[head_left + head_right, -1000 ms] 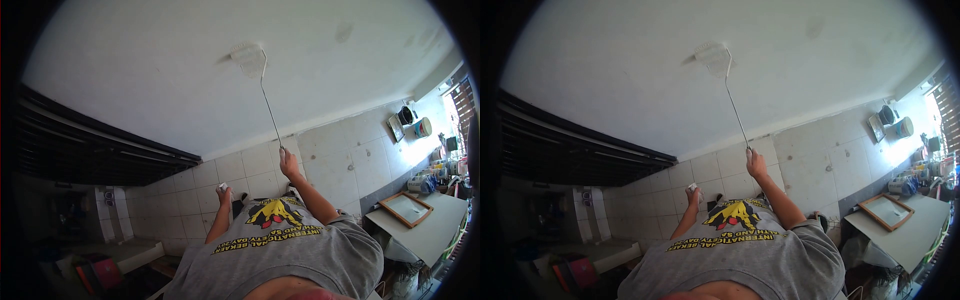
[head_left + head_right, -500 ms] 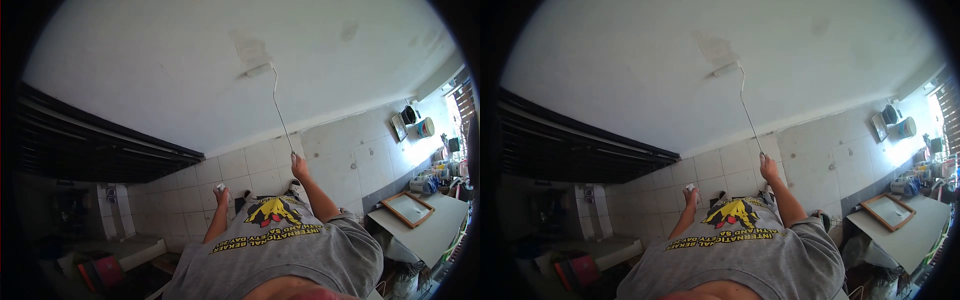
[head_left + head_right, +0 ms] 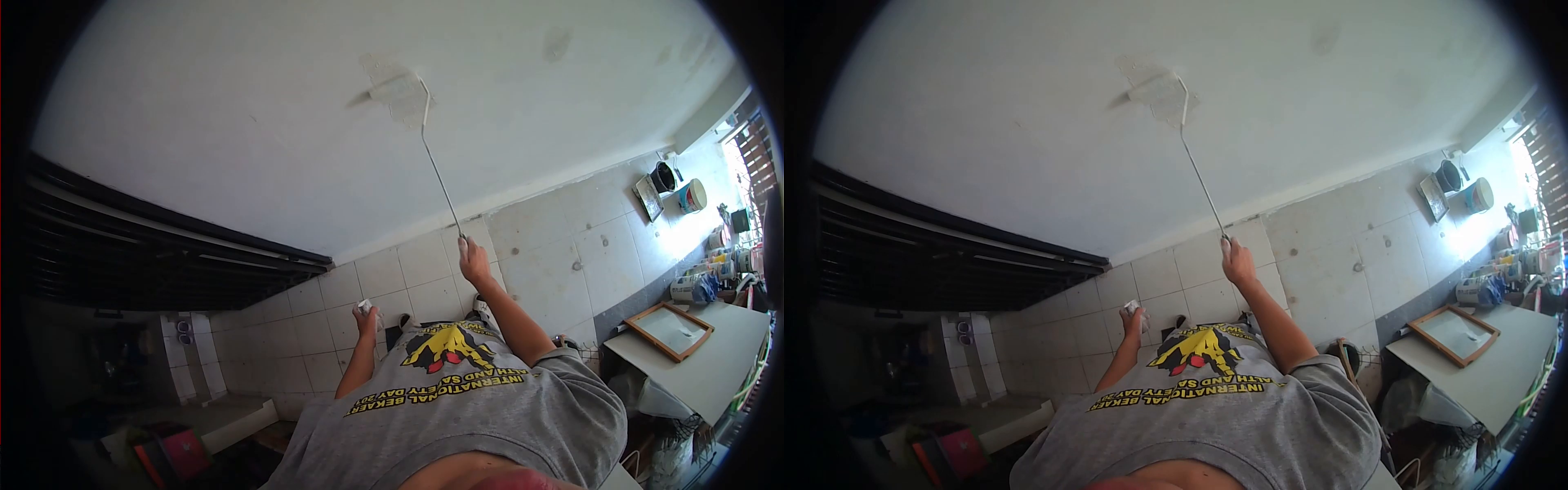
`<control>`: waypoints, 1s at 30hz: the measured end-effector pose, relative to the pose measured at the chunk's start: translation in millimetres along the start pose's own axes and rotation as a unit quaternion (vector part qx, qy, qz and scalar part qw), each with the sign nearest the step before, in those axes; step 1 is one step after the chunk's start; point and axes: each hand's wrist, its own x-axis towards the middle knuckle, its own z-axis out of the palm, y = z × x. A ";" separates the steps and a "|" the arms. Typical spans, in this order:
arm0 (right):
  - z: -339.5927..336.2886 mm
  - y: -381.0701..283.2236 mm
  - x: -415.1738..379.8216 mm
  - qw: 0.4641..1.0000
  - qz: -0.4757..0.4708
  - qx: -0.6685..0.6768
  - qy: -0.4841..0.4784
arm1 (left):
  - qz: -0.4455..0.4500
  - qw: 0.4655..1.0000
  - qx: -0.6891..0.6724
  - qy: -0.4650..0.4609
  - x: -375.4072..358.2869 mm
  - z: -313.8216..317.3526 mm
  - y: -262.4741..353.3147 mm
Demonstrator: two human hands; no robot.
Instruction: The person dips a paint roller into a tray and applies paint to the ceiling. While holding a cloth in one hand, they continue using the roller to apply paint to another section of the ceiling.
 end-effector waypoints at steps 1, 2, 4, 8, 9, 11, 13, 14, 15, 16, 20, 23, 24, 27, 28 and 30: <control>-0.1 -11.5 5.4 1.000 -0.008 0.014 0.006 | 0.002 1.000 -0.004 -0.004 1.2 1.3 -0.2; -1.5 -22.9 11.1 1.000 -0.014 0.021 0.008 | 0.005 1.000 -0.009 -0.008 2.3 3.1 -0.2; -0.6 -35.7 21.0 0.999 -0.026 0.034 0.011 | 0.007 1.000 -0.009 -0.004 0.0 8.0 7.2; 1.4 -36.7 23.0 0.999 -0.027 0.026 0.012 | 0.004 1.000 -0.017 0.002 -4.7 8.5 9.7; 1.8 -31.4 20.3 0.999 -0.023 0.028 0.008 | 0.004 1.000 -0.013 0.003 -6.4 6.3 8.1; 5.0 -15.6 10.7 1.000 -0.009 0.023 -0.001 | 0.006 1.000 -0.004 0.004 -6.6 0.8 1.6; 12.4 2.1 -2.5 1.000 0.011 0.010 -0.011 | -0.003 1.000 0.003 0.011 -0.6 -6.6 -9.8; 15.4 8.9 -9.6 1.000 0.016 0.010 -0.012 | -0.006 1.000 0.006 0.015 1.0 -10.4 -14.9; 18.4 15.0 -18.2 1.000 0.020 0.010 -0.015 | -0.013 1.000 0.004 0.019 -0.2 -12.4 -15.9; 22.0 17.9 -24.9 0.999 0.026 0.010 -0.017 | -0.019 1.000 0.001 0.022 -1.1 -13.6 -15.5; 32.8 16.4 -38.7 0.999 0.023 0.033 -0.025 | -0.024 0.999 0.004 0.037 -5.0 -16.9 -13.3; 32.1 -12.9 -35.1 0.997 0.008 0.074 -0.013 | -0.006 0.999 -0.028 0.039 -0.1 -14.7 -17.7; 27.1 -28.9 -28.8 0.996 0.002 0.091 -0.003 | -0.012 0.999 -0.029 0.031 1.3 -13.5 -17.0; 4.1 -74.1 -8.4 0.994 -0.010 0.111 0.014 | -0.020 0.999 -0.030 0.014 -0.9 -8.6 -12.8; -0.7 -80.1 -2.3 0.993 -0.013 0.112 0.018 | -0.016 0.999 -0.028 0.009 -2.0 -5.8 -9.3; -6.3 -78.6 8.4 0.995 -0.022 0.095 0.027 | -0.010 1.000 -0.025 0.003 -3.1 -1.5 -4.5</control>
